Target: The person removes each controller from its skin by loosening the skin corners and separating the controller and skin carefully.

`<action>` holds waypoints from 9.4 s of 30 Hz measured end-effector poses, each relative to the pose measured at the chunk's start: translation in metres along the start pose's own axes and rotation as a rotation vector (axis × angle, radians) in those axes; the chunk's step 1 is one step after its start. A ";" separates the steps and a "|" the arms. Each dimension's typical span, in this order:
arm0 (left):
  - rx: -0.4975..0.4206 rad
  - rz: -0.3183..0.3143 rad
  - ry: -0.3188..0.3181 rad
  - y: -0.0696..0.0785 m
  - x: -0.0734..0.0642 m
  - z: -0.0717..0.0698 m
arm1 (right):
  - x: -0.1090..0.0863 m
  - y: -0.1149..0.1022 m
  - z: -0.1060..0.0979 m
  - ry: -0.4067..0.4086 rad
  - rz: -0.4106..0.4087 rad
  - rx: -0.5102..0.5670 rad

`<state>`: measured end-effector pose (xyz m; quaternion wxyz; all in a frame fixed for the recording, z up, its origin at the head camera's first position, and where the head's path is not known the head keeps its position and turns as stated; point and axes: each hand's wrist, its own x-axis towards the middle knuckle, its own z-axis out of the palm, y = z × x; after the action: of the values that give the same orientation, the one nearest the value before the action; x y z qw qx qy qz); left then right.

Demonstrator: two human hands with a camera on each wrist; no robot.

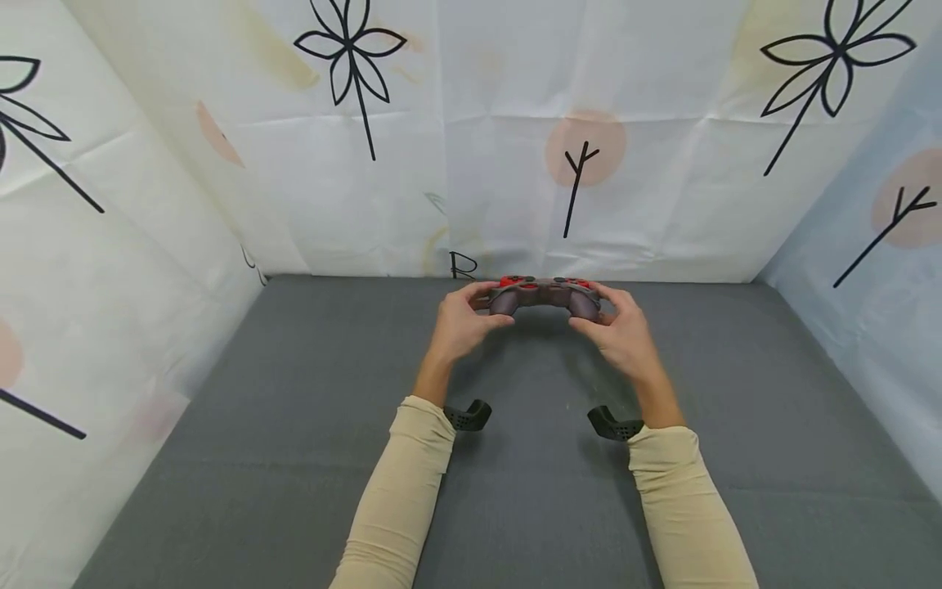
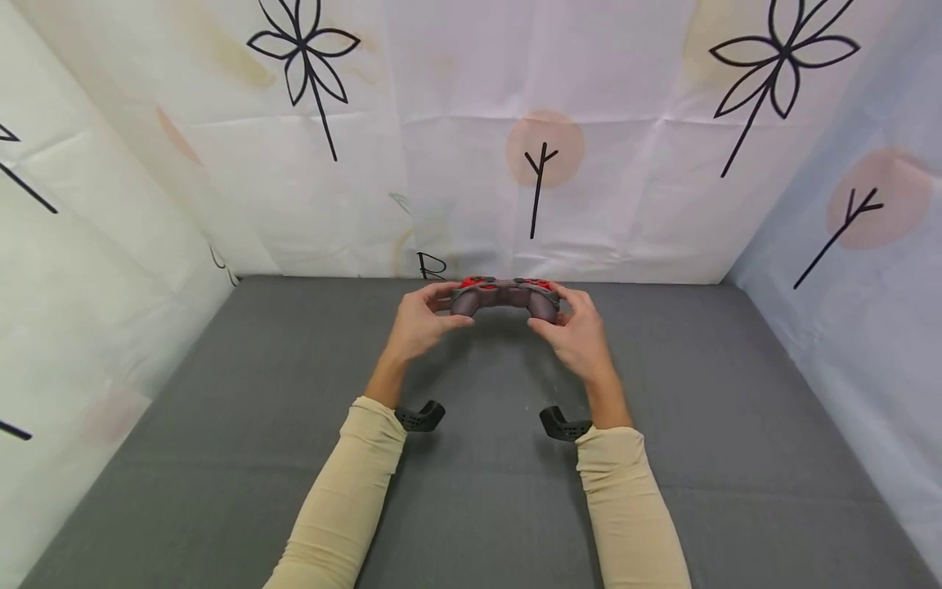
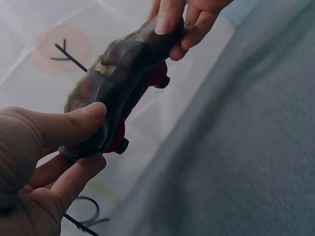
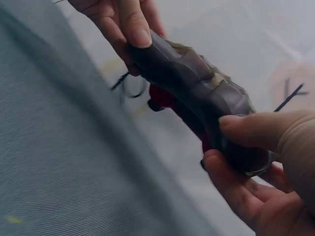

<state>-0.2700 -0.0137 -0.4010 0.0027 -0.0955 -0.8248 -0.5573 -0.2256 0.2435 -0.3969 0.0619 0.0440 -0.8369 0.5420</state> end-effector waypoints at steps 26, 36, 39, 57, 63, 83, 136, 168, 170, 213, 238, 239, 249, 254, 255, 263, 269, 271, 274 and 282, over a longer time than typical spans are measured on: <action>0.130 -0.045 0.024 -0.049 0.006 0.016 | 0.006 0.055 0.024 0.006 0.090 0.041; 0.236 0.039 0.042 -0.053 0.005 0.010 | 0.007 0.060 0.019 0.019 0.114 0.060; 0.224 0.054 0.021 -0.054 0.005 0.008 | 0.006 0.060 0.014 -0.013 0.135 0.007; 0.207 0.116 -0.139 -0.054 0.000 0.004 | 0.003 0.057 -0.002 -0.162 0.195 -0.035; 0.227 0.129 -0.129 -0.054 0.000 0.003 | 0.003 0.055 0.000 -0.161 0.188 -0.062; 0.319 0.122 -0.030 -0.053 0.000 0.005 | 0.005 0.050 0.020 -0.016 0.107 -0.160; 0.423 0.057 0.198 -0.048 0.000 0.034 | 0.008 0.042 0.046 0.228 0.136 -0.190; 0.432 0.021 0.187 -0.044 0.002 0.036 | 0.008 0.042 0.048 0.222 0.063 -0.187; 0.425 0.014 0.187 -0.044 0.002 0.037 | 0.009 0.041 0.048 0.215 0.059 -0.179; 0.277 -0.010 0.190 -0.048 0.003 0.034 | 0.010 0.041 0.041 -0.046 0.059 -0.294; -0.295 0.054 -0.148 -0.042 0.009 0.026 | 0.010 0.016 0.021 -0.201 0.066 0.100; -0.281 0.055 -0.142 -0.042 0.009 0.026 | 0.010 0.016 0.021 -0.195 0.068 0.099; -0.339 0.080 -0.139 -0.036 0.007 0.026 | 0.008 0.013 0.012 0.009 0.122 0.253; -0.369 0.051 -0.274 -0.031 0.005 0.027 | 0.008 0.009 0.017 0.064 0.133 0.316; -0.365 0.047 -0.297 -0.031 0.005 0.028 | 0.008 0.009 0.018 0.068 0.135 0.318; -0.235 0.065 -0.326 -0.023 0.002 0.036 | 0.007 0.007 0.027 0.136 0.152 0.342; -0.105 0.084 -0.249 -0.020 0.001 0.045 | 0.007 0.001 0.033 0.208 0.158 0.328; -0.097 0.094 -0.214 -0.021 0.001 0.046 | 0.006 -0.002 0.034 0.197 0.150 0.302; -0.126 0.096 -0.160 -0.022 0.001 0.046 | 0.005 -0.002 0.033 0.166 0.144 0.274; -0.202 0.087 -0.085 -0.023 0.002 0.040 | 0.006 -0.001 0.029 0.068 0.134 0.203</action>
<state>-0.2718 0.0155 -0.4374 -0.0178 -0.1546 -0.7589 -0.6323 -0.2333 0.2167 -0.4067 0.0494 -0.0244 -0.7763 0.6280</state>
